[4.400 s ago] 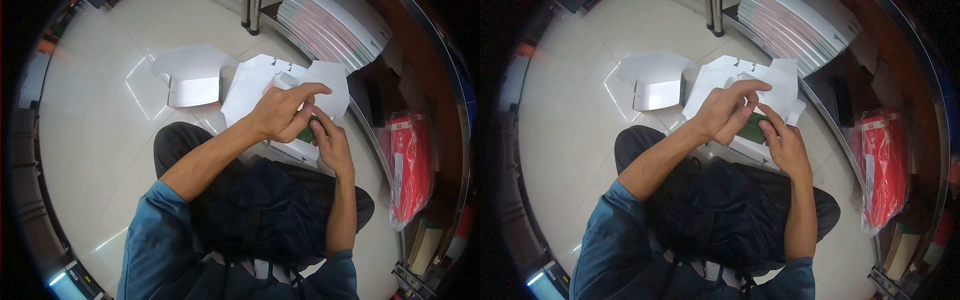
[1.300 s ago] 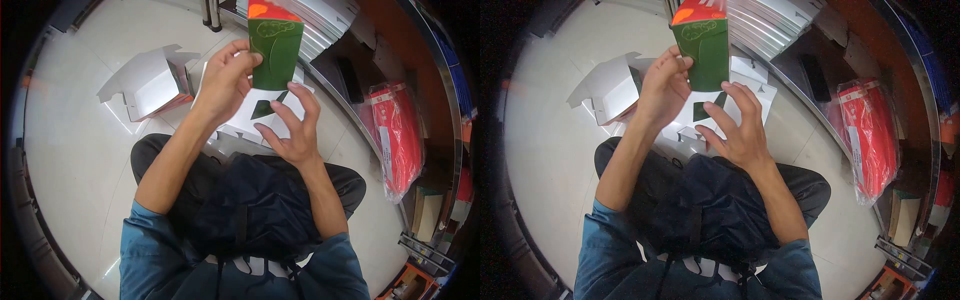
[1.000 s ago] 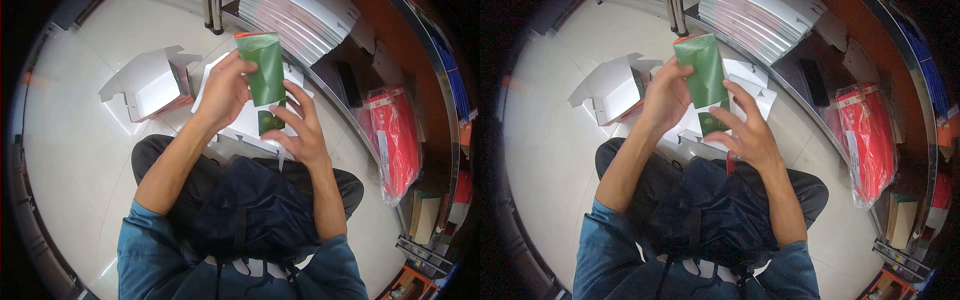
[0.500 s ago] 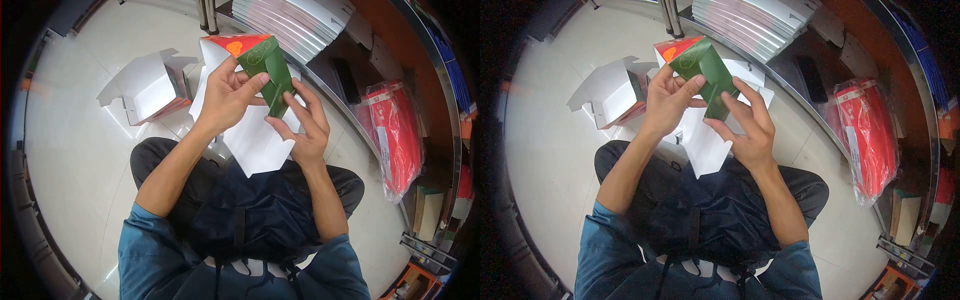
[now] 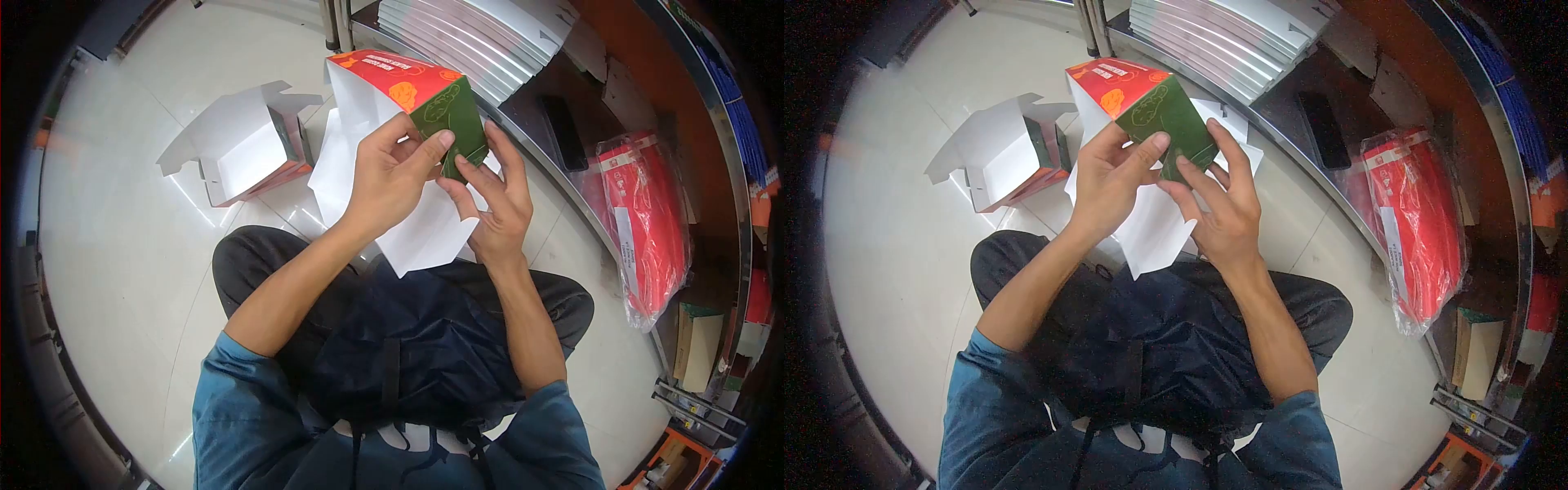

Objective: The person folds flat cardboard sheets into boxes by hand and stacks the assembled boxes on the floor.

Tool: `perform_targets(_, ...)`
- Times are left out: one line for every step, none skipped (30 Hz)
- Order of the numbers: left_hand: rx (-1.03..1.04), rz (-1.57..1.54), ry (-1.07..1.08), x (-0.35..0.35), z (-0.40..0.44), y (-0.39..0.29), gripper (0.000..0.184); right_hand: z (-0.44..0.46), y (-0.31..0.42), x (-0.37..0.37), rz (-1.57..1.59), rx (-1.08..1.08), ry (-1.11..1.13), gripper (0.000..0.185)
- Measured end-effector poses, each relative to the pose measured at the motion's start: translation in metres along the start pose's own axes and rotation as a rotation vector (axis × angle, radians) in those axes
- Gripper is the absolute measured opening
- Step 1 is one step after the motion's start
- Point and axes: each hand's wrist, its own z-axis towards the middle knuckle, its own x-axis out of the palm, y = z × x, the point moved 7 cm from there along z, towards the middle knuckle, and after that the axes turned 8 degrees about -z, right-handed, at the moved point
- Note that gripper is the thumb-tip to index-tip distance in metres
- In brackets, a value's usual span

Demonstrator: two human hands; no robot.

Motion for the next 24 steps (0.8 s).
perform_targets(0.002, -0.021, -0.002, 0.001, 0.0, -0.001, 0.021, 0.0, 0.0, 0.0, -0.009, 0.002, 0.001, 0.031)
perform_targets(-0.008, -0.004, 0.003, 0.0, -0.001, 0.001, 0.021, 0.001, 0.002, 0.0, -0.017, 0.005, 0.003, 0.03)
perform_targets(-0.017, 0.013, 0.01, -0.001, -0.001, 0.002, 0.022, 0.002, 0.002, 0.0, -0.026, 0.007, 0.004, 0.029)
perform_targets(-0.027, 0.029, 0.016, -0.001, -0.002, 0.003, 0.022, 0.001, 0.0, 0.0, -0.014, 0.014, -0.011, 0.029)
perform_targets(-0.044, -0.001, 0.005, 0.0, -0.002, 0.004, 0.023, 0.0, -0.004, 0.0, -0.003, 0.021, -0.026, 0.029)
perform_targets(-0.062, -0.032, -0.008, 0.004, -0.004, 0.004, 0.023, 0.0, -0.007, 0.0, 0.008, 0.028, -0.04, 0.028)
perform_targets(-0.079, -0.063, -0.021, 0.006, -0.005, 0.006, 0.024, 0.001, -0.008, -0.003, 0.009, 0.027, -0.052, 0.027)
perform_targets(-0.062, -0.059, -0.009, 0.007, -0.006, 0.007, 0.024, 0.002, -0.01, -0.005, 0.01, 0.025, -0.066, 0.026)
perform_targets(-0.043, -0.054, 0.003, 0.008, -0.006, 0.009, 0.024, 0.003, -0.01, -0.007, 0.012, 0.022, -0.08, 0.025)
perform_targets(-0.024, -0.049, 0.015, 0.009, -0.006, 0.009, 0.024, 0.002, -0.013, -0.006, 0.014, 0.058, -0.072, 0.022)
perform_targets(0.02, -0.004, 0.031, 0.009, -0.006, 0.006, 0.023, -0.001, -0.015, -0.005, 0.018, 0.093, -0.064, 0.02)
perform_targets(0.062, 0.041, 0.047, 0.01, -0.005, 0.001, 0.023, -0.003, -0.017, -0.005, 0.022, 0.129, -0.055, 0.018)
perform_targets(0.104, 0.085, 0.063, 0.01, -0.005, -0.003, 0.022, -0.003, -0.016, -0.003, -0.017, 0.136, -0.011, 0.021)
perform_targets(0.138, 0.265, 0.095, 0.01, -0.006, -0.003, 0.021, -0.004, -0.017, -0.002, -0.057, 0.144, 0.034, 0.024)
perform_targets(0.172, 0.447, 0.127, 0.007, -0.007, -0.001, 0.02, -0.004, -0.018, -0.002, -0.096, 0.151, 0.077, 0.027)
perform_targets(0.208, 0.63, 0.158, 0.006, -0.007, -0.002, 0.02, -0.004, -0.03, 0.0, 0.083, 0.224, 0.186, 0.032)
perform_targets(0.31, 0.812, 0.254, 0.014, -0.012, -0.006, 0.018, -0.004, -0.045, -0.004, 0.264, 0.296, 0.295, 0.037)
perform_targets(0.41, 0.992, 0.35, 0.023, -0.019, -0.007, 0.016, -0.005, -0.057, -0.008, 0.445, 0.367, 0.407, 0.042)
perform_targets(0.512, 1.17, 0.445, 0.032, -0.026, -0.006, 0.014, -0.002, -0.065, -0.023, 0.623, 0.417, 0.35, 0.052)
perform_targets(0.562, 1.274, 0.545, 0.04, -0.03, 0.003, 0.012, 0.003, -0.07, -0.034, 0.797, 0.466, 0.293, 0.062)
perform_targets(0.599, 1.322, 0.628, 0.044, -0.036, 0.015, 0.012, 0.01, -0.067, -0.04, 0.868, 0.461, 0.239, 0.066)
perform_targets(0.637, 1.367, 0.716, 0.048, -0.043, 0.029, 0.013, 0.017, -0.063, -0.046, 0.938, 0.457, 0.179, 0.069)
perform_targets(0.675, 1.413, 0.808, 0.053, -0.052, 0.044, 0.013, 0.023, -0.059, -0.053, 1.008, 0.452, 0.116, 0.073)
perform_targets(0.46, 1.51, 0.899, 0.054, -0.056, 0.064, 0.021, 0.024, -0.059, -0.052, 0.804, 0.501, 0.131, 0.071)
